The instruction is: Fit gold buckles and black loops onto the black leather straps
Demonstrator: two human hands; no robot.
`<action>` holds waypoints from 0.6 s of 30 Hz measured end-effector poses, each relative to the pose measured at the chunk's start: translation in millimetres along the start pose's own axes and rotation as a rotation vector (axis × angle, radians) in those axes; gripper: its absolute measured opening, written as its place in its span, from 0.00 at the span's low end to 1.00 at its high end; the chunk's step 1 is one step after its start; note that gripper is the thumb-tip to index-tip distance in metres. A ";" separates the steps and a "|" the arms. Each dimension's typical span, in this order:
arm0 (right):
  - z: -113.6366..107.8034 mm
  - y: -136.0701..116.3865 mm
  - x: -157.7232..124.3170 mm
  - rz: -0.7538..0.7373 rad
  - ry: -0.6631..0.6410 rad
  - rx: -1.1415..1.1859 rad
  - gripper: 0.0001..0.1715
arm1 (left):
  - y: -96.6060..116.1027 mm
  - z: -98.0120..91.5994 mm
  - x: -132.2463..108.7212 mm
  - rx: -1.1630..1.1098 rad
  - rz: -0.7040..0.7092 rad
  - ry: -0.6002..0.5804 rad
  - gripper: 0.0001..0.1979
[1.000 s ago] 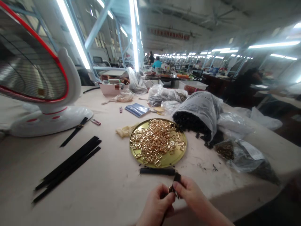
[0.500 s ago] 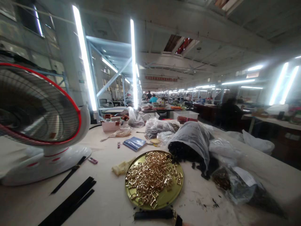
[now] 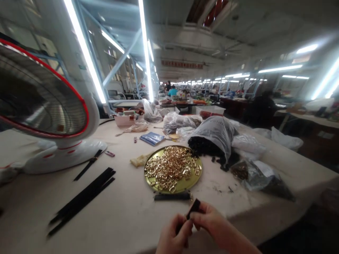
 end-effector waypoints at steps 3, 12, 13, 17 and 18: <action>2.6 1.0 -2.6 0.244 -0.108 0.186 0.10 | -2.0 0.8 -2.2 -0.033 0.021 -0.029 0.15; -1.2 -0.6 3.4 -0.530 0.223 -0.714 0.04 | -12.7 7.2 17.3 -0.196 -0.129 0.018 0.15; -2.0 1.5 6.0 -0.549 0.246 -0.749 0.04 | -13.7 8.1 19.4 -0.207 -0.135 0.023 0.15; -7.6 7.7 20.3 -0.442 0.302 -0.753 0.02 | -19.0 7.1 27.7 -0.222 -0.133 0.050 0.13; -8.3 7.3 23.5 -0.427 0.276 -0.745 0.02 | -21.2 6.3 30.6 -0.223 -0.141 0.070 0.13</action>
Point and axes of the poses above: each hand's wrist, its own x-axis towards the middle knuckle, its own z-axis out of the palm, y = z × x, the point moved 2 cm from there along x, towards the middle knuckle, and after that the axes turned 7 degrees about y, right-handed, at the moved point
